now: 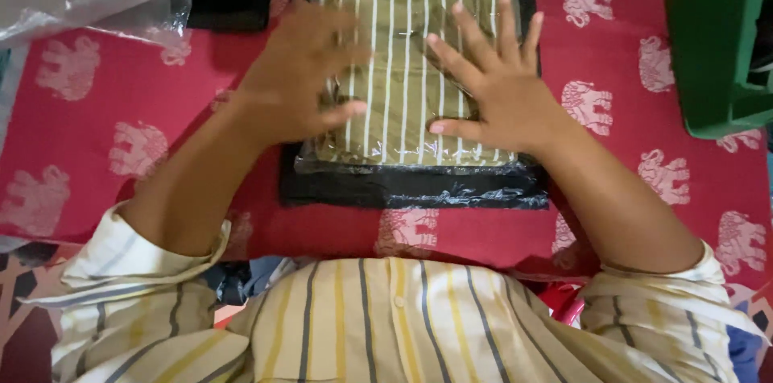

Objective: The person is folding clothes and sealing them in black plastic mailing bags using tape.

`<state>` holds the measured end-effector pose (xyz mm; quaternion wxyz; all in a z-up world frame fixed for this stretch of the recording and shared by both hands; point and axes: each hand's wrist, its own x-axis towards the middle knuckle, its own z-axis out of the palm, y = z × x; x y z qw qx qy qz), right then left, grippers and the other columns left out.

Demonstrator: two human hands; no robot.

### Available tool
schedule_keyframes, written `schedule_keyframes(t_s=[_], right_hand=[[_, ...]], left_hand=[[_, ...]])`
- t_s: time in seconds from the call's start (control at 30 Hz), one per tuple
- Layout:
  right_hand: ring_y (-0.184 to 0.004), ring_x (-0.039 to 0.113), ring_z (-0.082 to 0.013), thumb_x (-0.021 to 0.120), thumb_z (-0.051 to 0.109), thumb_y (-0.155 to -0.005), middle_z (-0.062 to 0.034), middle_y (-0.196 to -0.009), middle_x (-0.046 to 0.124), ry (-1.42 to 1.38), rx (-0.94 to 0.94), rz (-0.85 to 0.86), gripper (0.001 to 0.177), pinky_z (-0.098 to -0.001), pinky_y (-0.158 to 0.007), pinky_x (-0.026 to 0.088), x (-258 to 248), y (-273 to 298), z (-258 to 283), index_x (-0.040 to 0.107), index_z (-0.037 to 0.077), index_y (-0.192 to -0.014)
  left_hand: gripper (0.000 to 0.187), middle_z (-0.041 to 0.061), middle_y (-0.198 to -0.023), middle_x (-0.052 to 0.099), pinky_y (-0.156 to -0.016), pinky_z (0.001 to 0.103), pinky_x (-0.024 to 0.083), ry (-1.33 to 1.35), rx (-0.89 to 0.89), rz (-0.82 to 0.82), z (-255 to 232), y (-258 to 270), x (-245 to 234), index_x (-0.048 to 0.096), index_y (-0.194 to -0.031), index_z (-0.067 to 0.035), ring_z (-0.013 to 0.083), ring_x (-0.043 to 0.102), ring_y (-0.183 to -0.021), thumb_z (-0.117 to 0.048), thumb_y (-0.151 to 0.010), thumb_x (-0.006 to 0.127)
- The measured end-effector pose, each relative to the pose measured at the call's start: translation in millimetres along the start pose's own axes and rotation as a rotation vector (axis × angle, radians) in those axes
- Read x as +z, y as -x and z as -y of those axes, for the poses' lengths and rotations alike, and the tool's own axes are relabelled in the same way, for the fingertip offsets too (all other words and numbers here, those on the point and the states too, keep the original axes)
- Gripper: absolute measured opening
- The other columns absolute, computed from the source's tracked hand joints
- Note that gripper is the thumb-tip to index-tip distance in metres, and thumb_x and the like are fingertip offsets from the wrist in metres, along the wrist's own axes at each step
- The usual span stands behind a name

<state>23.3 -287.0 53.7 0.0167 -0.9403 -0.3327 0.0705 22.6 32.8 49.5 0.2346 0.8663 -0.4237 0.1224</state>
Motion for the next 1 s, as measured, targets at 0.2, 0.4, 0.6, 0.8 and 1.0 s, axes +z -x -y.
schedule_keyframes(t_s=[0.2, 0.4, 0.6, 0.8, 1.0], right_hand=[[-0.101, 0.065, -0.0261, 0.046, 0.060, -0.103, -0.0129, -0.112, 0.065, 0.094, -0.450, -0.500, 0.060, -0.0366, -0.081, 0.058, -17.6, 31.1, 27.9, 0.066, 0.006, -0.118], [-0.124, 0.059, -0.0414, 0.062, 0.079, -0.076, -0.0110, -0.132, 0.060, 0.328, -0.323, -0.293, 0.083, -0.0508, -0.090, 0.058, 8.7, 84.5, 46.9, 0.059, 0.028, -0.141], [-0.132, 0.055, -0.0537, 0.051, 0.037, -0.094, -0.0241, -0.145, 0.057, 0.224, -0.368, -0.359, 0.021, -0.0607, -0.093, 0.057, 40.1, 94.6, 46.1, 0.063, 0.021, -0.100], [-0.127, 0.063, -0.0450, 0.042, 0.026, -0.105, -0.0234, -0.140, 0.064, 0.390, -0.410, -0.494, 0.025, -0.0528, -0.098, 0.056, 46.0, 96.6, 43.8, 0.059, 0.010, -0.094], [-0.123, 0.067, -0.0399, 0.042, 0.025, -0.107, -0.0195, -0.137, 0.067, 0.182, -0.372, -0.476, 0.029, -0.0480, -0.086, 0.061, 45.9, 93.9, 27.9, 0.060, 0.006, -0.095]], left_hand=[[0.076, 0.018, -0.133, 0.061, -0.095, 0.044, 0.055, -0.218, 0.066, 0.407, -72.4, 19.1, 10.8, 0.062, -0.131, -0.007, 0.0318, 0.059, -0.115, -0.063, -0.082, 0.077], [0.101, 0.023, -0.144, 0.041, -0.097, 0.050, 0.056, -0.290, 0.149, 0.193, -65.7, 58.1, 46.5, 0.039, -0.149, -0.010, 0.0466, 0.051, -0.129, -0.051, -0.070, 0.085], [0.051, 0.022, -0.140, 0.049, -0.083, 0.046, 0.062, -0.316, 0.132, 0.182, -74.1, 59.0, 51.9, 0.065, -0.113, -0.016, 0.0448, 0.054, -0.127, -0.038, -0.072, 0.084], [0.022, 0.017, -0.132, 0.058, -0.091, 0.046, 0.060, -0.438, 0.181, 0.007, -74.3, 69.4, 56.9, 0.064, -0.101, -0.014, 0.0397, 0.060, -0.125, -0.033, -0.091, 0.069], [0.022, 0.016, -0.132, 0.061, -0.093, 0.042, 0.058, -0.507, 0.182, -0.076, -66.9, 74.8, 72.6, 0.056, -0.102, -0.011, 0.0358, 0.063, -0.125, -0.032, -0.102, 0.063]])
